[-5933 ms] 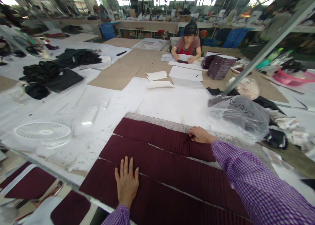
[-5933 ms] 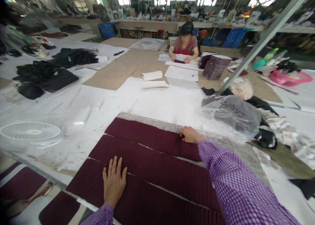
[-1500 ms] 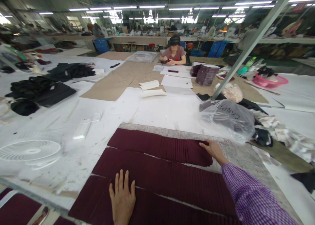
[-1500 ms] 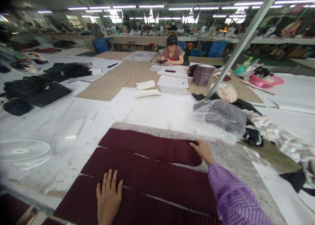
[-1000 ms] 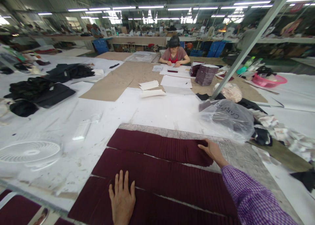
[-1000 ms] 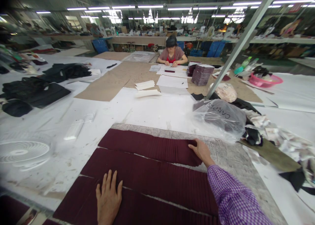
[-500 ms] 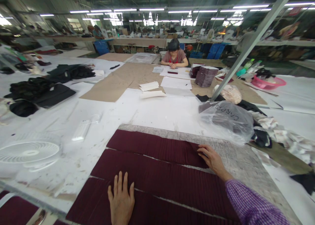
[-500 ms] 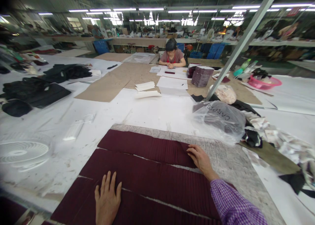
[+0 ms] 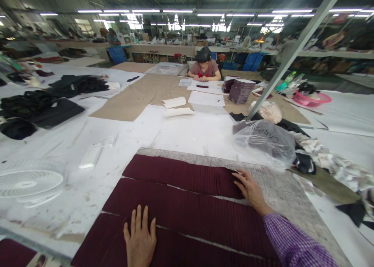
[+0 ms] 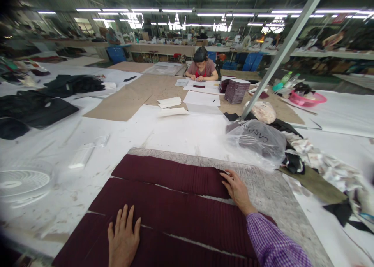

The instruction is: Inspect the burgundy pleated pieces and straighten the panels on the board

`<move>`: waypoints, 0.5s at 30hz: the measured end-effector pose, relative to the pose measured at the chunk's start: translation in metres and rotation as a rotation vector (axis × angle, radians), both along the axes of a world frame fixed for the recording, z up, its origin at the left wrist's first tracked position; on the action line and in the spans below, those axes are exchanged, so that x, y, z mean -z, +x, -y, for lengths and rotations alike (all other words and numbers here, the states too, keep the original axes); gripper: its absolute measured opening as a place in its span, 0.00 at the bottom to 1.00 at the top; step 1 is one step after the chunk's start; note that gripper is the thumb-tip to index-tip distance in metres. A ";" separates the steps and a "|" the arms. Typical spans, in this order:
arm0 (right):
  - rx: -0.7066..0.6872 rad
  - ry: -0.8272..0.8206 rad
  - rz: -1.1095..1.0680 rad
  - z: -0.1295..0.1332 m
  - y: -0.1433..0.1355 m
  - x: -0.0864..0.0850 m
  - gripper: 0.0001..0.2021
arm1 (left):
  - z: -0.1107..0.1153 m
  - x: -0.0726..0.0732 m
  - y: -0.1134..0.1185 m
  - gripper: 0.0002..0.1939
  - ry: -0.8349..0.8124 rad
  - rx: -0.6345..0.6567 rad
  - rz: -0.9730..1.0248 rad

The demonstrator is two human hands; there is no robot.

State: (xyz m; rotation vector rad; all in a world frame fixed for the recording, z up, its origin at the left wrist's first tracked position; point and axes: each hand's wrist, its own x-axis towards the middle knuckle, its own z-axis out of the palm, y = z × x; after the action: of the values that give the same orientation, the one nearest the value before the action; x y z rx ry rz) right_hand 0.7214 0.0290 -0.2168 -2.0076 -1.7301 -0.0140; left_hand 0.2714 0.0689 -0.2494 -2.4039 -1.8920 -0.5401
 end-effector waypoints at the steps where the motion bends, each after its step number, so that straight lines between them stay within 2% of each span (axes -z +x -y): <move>1: 0.007 0.003 0.004 -0.001 0.001 0.000 0.15 | 0.000 -0.001 0.000 0.27 -0.003 0.001 0.008; 7: 0.040 -0.050 -0.027 -0.006 0.008 0.005 0.13 | 0.000 -0.003 0.000 0.26 -0.006 -0.005 0.028; 10: 0.110 -0.127 -0.080 -0.011 0.010 0.010 0.14 | 0.000 -0.002 0.000 0.26 -0.007 -0.004 0.025; 15: 0.341 -0.294 -0.136 -0.020 0.018 0.014 0.28 | 0.001 -0.001 0.000 0.27 -0.005 -0.001 0.013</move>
State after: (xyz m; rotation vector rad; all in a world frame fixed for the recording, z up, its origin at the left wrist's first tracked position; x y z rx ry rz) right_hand 0.7390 0.0495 -0.2305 -2.4343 -1.3509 0.2717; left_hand 0.2712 0.0680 -0.2487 -2.4082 -1.9020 -0.5534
